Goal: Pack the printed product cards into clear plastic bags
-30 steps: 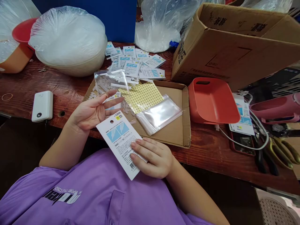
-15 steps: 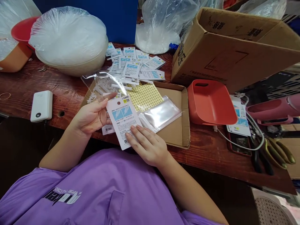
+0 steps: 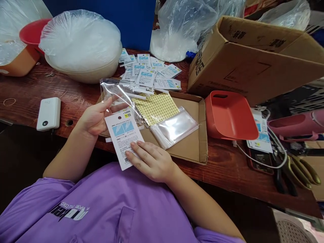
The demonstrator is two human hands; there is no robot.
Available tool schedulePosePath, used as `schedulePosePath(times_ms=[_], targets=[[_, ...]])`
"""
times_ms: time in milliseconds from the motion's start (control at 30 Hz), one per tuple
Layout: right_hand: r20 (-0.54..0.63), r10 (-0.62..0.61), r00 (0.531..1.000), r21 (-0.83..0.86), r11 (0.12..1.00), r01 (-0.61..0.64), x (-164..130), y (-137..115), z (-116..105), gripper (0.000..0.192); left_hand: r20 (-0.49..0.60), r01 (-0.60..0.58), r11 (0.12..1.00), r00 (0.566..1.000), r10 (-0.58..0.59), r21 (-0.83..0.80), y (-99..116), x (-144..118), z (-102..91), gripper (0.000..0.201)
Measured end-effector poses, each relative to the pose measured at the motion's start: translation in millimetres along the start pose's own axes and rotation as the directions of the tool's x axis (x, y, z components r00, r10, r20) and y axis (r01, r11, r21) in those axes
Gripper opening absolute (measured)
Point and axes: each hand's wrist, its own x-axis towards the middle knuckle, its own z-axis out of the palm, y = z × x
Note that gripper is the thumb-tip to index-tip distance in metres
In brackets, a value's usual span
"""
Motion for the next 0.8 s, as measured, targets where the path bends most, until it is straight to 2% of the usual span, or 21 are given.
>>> schedulePosePath(times_ms=[133, 267, 433, 533, 633, 733, 800], targets=[[0.037, 0.085, 0.996, -0.095, 0.992, -0.081, 7, 1, 5, 0.031, 0.031, -0.005, 1.0, 1.0, 0.005, -0.023, -11, 3, 5.8, 0.035], [0.078, 0.108, 0.991, -0.098, 0.99, -0.1, 15, 11, 5, 0.032, 0.064, 0.047, 0.998, 0.997, -0.045, -0.03, -18, 1, 11.1, 0.037], [0.079, 0.187, 0.979, -0.105, 0.978, -0.179, 23, 20, 10, 0.032, 0.138, 0.049, 0.998, 0.989, -0.044, -0.033, -21, -2, 8.2, 0.036], [0.053, 0.296, 0.954, -0.106, 0.951, -0.289, 26, 19, 15, 0.034, 0.218, 0.001, 1.0, 0.976, 0.002, -0.016, -28, -4, 1.2, 0.031], [0.051, 0.416, 0.908, -0.101, 0.907, -0.41, 27, 15, 21, 0.041, 0.302, -0.016, 1.0, 0.953, 0.007, 0.027, -37, -8, -6.8, 0.028], [0.028, 0.474, 0.88, -0.1, 0.877, -0.469, 29, 12, 25, 0.047, 0.338, -0.018, 0.998, 0.941, -0.002, 0.055, -45, -13, -12.5, 0.039], [0.001, 0.481, 0.877, -0.122, 0.87, -0.477, 31, 10, 29, 0.046, 0.297, -0.051, 0.998, 0.954, 0.039, 0.036, -48, -16, -13.7, 0.052]])
